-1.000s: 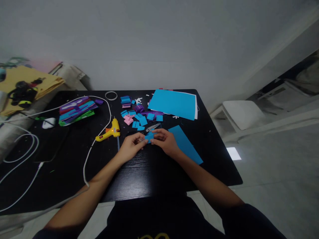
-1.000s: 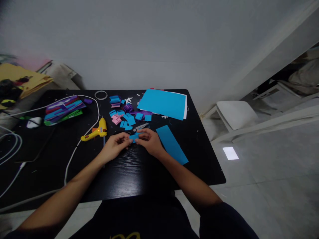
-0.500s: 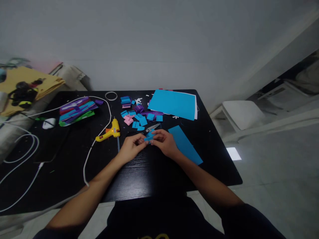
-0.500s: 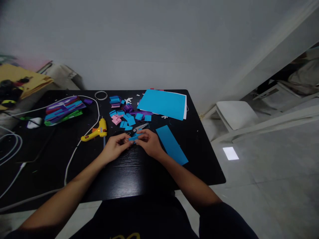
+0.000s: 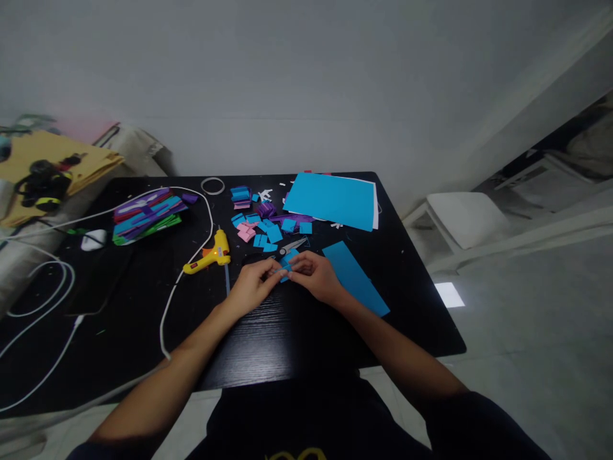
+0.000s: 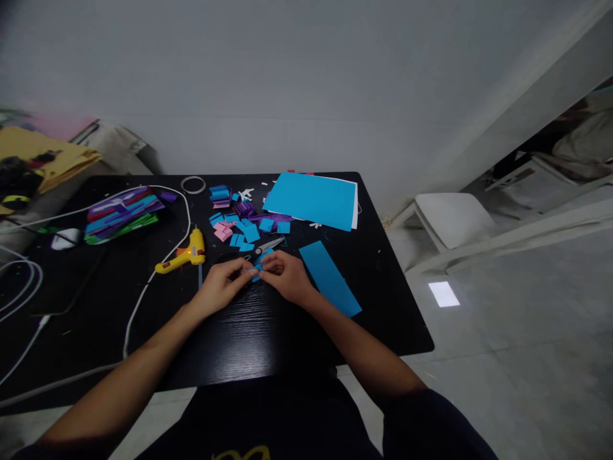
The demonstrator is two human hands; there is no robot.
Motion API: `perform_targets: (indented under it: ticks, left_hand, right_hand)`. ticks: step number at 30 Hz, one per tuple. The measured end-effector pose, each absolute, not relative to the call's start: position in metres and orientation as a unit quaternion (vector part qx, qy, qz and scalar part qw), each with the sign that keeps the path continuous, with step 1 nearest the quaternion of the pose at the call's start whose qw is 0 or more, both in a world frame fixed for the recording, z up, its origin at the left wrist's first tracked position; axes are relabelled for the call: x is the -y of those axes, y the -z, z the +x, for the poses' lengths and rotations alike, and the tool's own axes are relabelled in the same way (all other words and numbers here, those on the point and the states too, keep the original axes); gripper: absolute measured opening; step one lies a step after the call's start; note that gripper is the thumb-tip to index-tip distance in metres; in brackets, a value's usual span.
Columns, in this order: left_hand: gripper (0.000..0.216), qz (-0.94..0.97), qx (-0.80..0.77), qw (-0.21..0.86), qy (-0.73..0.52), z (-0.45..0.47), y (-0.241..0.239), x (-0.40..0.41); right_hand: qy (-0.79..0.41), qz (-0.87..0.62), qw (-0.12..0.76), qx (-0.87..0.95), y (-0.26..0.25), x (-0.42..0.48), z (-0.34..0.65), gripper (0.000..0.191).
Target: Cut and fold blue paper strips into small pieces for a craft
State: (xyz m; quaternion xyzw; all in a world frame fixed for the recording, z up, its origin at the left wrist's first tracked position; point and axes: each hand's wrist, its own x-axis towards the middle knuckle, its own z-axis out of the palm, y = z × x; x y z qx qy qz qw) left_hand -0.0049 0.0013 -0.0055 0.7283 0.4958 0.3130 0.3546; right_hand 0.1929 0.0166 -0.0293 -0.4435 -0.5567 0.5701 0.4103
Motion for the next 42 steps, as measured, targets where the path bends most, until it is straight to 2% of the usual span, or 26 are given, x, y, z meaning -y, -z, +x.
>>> perform_targets:
  ticks: [3, 7, 14, 19, 26, 34, 42]
  left_hand:
    - [0.029, 0.71, -0.508, 0.364, -0.325, -0.004, 0.005, 0.0]
    - [0.031, 0.666, -0.508, 0.429, -0.337, -0.003, 0.009, 0.001]
    - [0.035, 0.61, -0.504, 0.497, -0.356, -0.002, 0.012, -0.001]
    - [0.034, 0.618, -0.503, 0.503, -0.335, -0.005, 0.012, -0.002]
    - [0.031, 0.665, -0.495, 0.47, -0.304, -0.006, 0.007, -0.002]
    - [0.034, 0.654, -0.494, 0.489, -0.299, -0.005, 0.007, -0.002]
    - [0.039, 0.617, -0.494, 0.534, -0.301, -0.004, 0.012, -0.003]
  right_hand:
    - [-0.584, -0.432, 0.417, 0.547, 0.029, -0.017, 0.192, 0.026]
    - [-0.598, -0.423, 0.424, 0.533, 0.032, -0.018, 0.19, 0.024]
    - [-0.522, -0.438, 0.444, 0.582, 0.03, -0.014, 0.19, 0.018]
    - [-0.447, -0.43, 0.451, 0.641, 0.024, -0.01, 0.19, 0.011]
    - [-0.361, -0.402, 0.449, 0.712, 0.021, -0.009, 0.191, 0.012]
    - [-0.375, -0.4, 0.447, 0.707, 0.02, -0.009, 0.192, 0.013]
    - [-0.448, -0.437, 0.468, 0.624, 0.024, -0.01, 0.189, 0.012]
